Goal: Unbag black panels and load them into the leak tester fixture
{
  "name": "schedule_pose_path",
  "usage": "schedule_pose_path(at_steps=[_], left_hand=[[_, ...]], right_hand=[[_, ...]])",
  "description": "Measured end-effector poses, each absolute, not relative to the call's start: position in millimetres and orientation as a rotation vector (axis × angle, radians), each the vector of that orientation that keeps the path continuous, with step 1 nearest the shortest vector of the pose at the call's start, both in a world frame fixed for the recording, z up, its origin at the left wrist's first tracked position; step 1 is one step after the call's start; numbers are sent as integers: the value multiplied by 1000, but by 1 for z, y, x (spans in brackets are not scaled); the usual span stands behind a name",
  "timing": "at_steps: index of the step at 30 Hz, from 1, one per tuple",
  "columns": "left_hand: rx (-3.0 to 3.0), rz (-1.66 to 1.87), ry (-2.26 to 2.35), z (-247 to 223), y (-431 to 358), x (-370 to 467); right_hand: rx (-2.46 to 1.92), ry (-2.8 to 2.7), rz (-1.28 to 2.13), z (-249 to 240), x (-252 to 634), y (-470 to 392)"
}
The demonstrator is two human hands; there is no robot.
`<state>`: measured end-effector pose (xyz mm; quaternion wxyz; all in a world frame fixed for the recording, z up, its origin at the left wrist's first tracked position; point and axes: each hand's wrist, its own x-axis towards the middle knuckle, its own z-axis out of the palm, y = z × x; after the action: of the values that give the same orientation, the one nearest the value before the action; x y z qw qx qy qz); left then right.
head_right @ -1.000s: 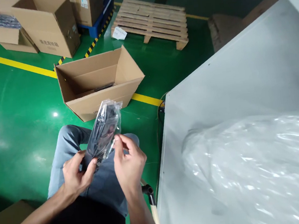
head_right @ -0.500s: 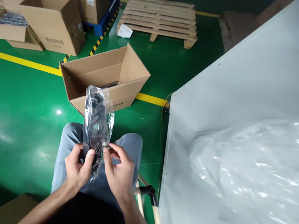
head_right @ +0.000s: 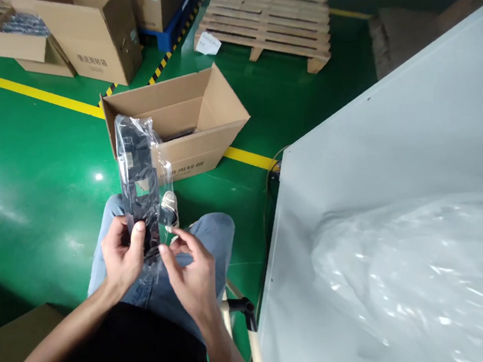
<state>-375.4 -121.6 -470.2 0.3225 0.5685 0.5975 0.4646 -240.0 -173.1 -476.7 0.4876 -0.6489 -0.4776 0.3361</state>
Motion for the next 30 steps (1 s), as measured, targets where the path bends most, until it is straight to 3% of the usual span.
schedule_pose_path(at_steps=[6, 12, 18, 24, 30], left_hand=[[1512, 1222, 1591, -469, -119, -379], [1011, 1158, 1333, -467, -107, -384], [492, 1069, 1244, -464, -101, -371], [709, 1292, 1301, -480, -97, -381], [828, 1350, 1319, -479, -94, -387]], right_hand=[[-1623, -1172, 772, -489, -241, -179], [-1430, -1158, 1288, -477, -197, -167], [-1354, -1147, 1440, -473, -190, -166], [-1398, -1065, 1308, -470, -203, -172], [-1347, -894, 1530, -471, -220, -178]])
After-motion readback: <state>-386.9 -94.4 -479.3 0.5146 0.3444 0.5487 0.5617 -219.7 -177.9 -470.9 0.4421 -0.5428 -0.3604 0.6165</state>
